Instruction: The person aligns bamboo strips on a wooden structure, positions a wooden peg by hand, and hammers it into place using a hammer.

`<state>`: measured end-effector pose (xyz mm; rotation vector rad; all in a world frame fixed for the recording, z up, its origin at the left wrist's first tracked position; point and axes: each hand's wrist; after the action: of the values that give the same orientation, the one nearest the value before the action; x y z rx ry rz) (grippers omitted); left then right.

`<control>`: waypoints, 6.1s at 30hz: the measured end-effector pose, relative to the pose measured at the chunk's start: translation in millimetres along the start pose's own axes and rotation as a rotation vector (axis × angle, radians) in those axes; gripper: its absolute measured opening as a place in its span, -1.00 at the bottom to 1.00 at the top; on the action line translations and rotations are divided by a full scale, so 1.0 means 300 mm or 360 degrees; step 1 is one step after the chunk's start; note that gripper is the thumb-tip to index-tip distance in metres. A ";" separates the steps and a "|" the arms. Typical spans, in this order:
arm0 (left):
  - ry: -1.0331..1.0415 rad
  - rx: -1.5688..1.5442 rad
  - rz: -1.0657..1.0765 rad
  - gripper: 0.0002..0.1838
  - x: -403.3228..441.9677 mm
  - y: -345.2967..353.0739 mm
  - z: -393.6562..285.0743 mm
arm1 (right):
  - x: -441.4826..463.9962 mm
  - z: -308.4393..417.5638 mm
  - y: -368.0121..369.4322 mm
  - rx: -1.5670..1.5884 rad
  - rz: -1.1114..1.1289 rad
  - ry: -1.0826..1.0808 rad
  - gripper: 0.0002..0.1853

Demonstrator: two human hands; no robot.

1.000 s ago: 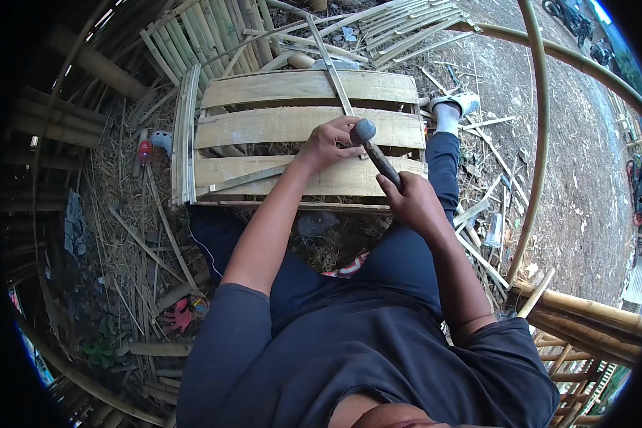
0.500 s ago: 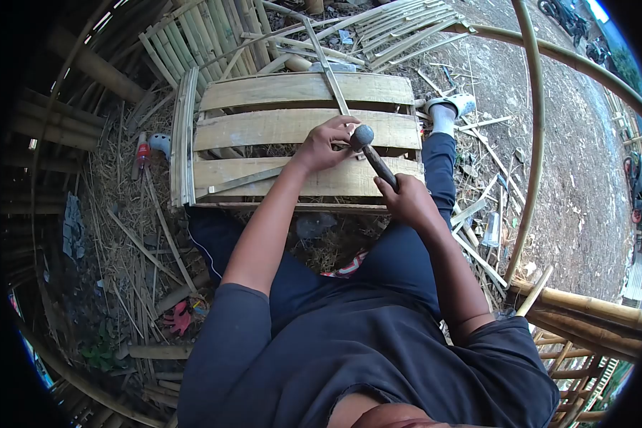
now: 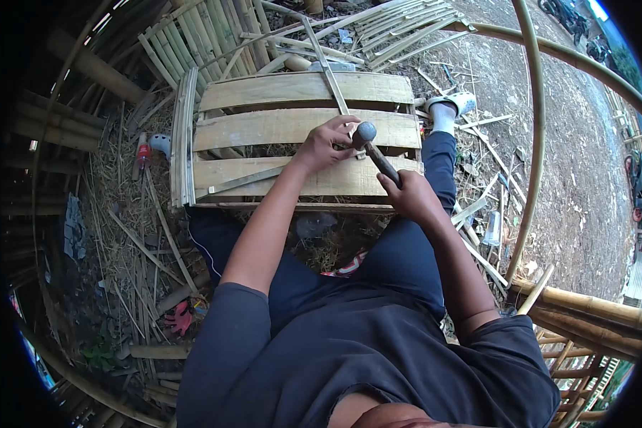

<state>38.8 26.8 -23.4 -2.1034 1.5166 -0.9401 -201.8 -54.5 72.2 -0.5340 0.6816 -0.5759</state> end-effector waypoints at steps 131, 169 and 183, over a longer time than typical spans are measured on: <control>0.0028 0.0231 -0.0144 -0.75 -0.008 0.047 0.027 | -0.035 -0.024 0.034 -0.0055 -0.0079 -0.0229 -0.40; -0.0169 0.0074 -0.0028 -0.27 -0.015 0.050 0.019 | -0.158 0.114 0.001 0.0079 -0.0193 -0.0188 -0.40; -0.0171 -0.0264 0.0101 -0.75 -0.013 0.018 0.060 | -0.065 0.000 -0.043 0.0176 -0.0230 0.0102 -0.33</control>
<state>47.1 27.3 -40.7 -2.1666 1.6454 -0.6884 -218.3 -51.3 88.5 -0.4656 0.6708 -0.7647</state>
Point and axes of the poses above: each hand's wrist, its own x-axis towards the middle knuckle, its own y-axis out of the palm, z = x × y, and after that the axes turned 14 degrees about x, right-handed
